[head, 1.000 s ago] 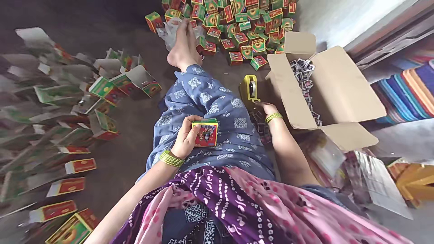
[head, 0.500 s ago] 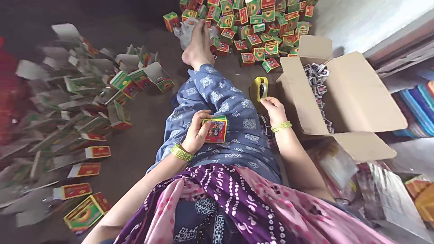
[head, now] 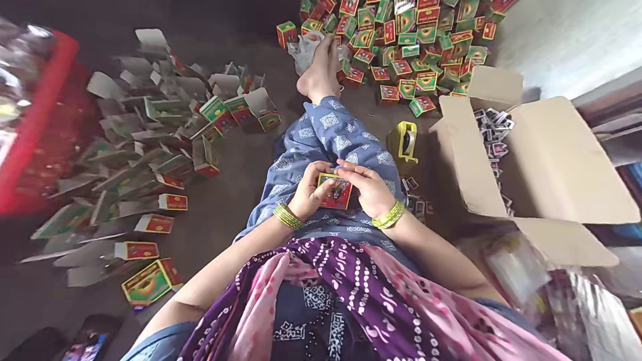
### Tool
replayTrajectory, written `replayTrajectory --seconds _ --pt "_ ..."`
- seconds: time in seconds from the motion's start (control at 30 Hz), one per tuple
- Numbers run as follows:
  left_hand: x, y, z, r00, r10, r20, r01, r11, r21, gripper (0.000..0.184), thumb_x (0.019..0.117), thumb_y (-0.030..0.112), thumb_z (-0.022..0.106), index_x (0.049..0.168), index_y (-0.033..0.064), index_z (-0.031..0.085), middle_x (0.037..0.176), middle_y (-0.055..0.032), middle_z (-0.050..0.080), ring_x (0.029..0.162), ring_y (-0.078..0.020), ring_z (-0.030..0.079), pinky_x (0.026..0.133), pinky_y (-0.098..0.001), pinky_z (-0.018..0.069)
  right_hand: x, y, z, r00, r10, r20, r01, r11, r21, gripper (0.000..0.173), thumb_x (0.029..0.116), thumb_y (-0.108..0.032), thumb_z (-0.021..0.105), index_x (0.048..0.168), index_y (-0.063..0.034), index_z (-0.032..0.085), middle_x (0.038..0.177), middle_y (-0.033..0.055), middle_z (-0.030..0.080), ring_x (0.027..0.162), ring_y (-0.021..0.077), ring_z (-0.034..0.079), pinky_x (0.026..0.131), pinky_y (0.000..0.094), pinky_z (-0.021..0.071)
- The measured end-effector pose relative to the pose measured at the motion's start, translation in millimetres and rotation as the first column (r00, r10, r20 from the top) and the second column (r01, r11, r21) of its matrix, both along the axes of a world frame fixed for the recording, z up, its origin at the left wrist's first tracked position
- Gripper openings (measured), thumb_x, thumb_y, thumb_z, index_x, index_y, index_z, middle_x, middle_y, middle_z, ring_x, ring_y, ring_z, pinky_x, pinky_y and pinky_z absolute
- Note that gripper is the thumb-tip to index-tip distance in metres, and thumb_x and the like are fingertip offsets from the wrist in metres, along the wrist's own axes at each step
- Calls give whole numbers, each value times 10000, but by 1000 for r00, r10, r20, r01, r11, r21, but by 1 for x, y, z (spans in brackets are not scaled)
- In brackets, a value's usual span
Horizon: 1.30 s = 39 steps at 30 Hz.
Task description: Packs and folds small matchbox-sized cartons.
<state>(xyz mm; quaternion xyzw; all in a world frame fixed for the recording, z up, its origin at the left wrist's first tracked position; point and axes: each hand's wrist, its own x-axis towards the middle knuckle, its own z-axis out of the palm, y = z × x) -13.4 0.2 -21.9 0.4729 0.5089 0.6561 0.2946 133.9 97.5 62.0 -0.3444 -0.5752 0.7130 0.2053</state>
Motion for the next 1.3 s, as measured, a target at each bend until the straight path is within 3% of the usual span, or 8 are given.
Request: replayTrajectory --seconds 0.3,0.47,0.67,0.77,0.9,1.03,1.13,1.3 --pt "4 -3 6 998 -45 47 44 999 19 539 852 155 832 1261 19 509 1190 -130 646 1000 -228 698 860 -420 628 -7 4 -11 991 -104 82 104 995 -4 200 882 -169 808 1012 -28 753 1043 112 726 992 208 684 879 393 587" --pt "2 -5 10 996 -68 -49 71 996 55 668 821 196 838 1291 -60 440 1206 -168 634 1046 -214 682 903 -391 608 -10 14 -12 979 -139 149 104 970 221 616 758 -144 864 1297 -42 583 1144 124 634 955 186 665 814 343 598" --pt "-4 -5 10 972 -65 227 47 996 82 465 923 196 551 1299 -23 389 1223 -119 589 1068 -182 632 880 -366 562 2 21 1 907 265 329 -403 776 485 401 891 -424 765 1106 -88 718 979 21 732 904 101 692 844 346 587" --pt "-10 -5 11 873 -14 487 27 999 -21 702 927 602 531 1330 51 367 1278 -108 579 1045 -222 670 813 -398 600 -4 26 21 773 425 471 -579 775 251 462 858 -419 806 1144 -74 691 936 49 729 808 137 716 752 350 623" --pt "-11 1 17 793 149 591 -49 982 -182 475 1015 361 347 1382 60 346 1271 -130 575 1022 -254 677 780 -433 605 -39 63 58 586 530 612 -665 746 -9 455 940 -346 748 1234 -17 636 994 159 734 829 260 741 733 443 637" --pt "-9 0 22 825 186 534 -65 969 -238 435 1013 237 359 1391 22 369 1286 -150 562 1025 -275 676 790 -474 614 -89 139 96 965 6 262 -106 922 372 420 969 -280 675 1245 27 601 1056 183 705 872 258 714 761 439 616" --pt "-7 1 23 855 182 486 -76 970 -230 410 1021 206 384 1380 9 388 1280 -148 564 1025 -264 676 782 -457 619 -111 174 132 928 -322 -188 364 891 272 583 1038 -253 578 1508 -26 319 1376 221 528 1104 321 669 861 485 616" --pt "-19 -6 22 909 205 362 -147 972 -182 409 997 121 524 1353 -53 424 1273 -183 567 1019 -254 677 809 -434 620 -98 129 101 996 -84 43 61 921 384 516 989 -194 651 1435 -37 444 1300 144 608 1049 239 693 861 422 612"
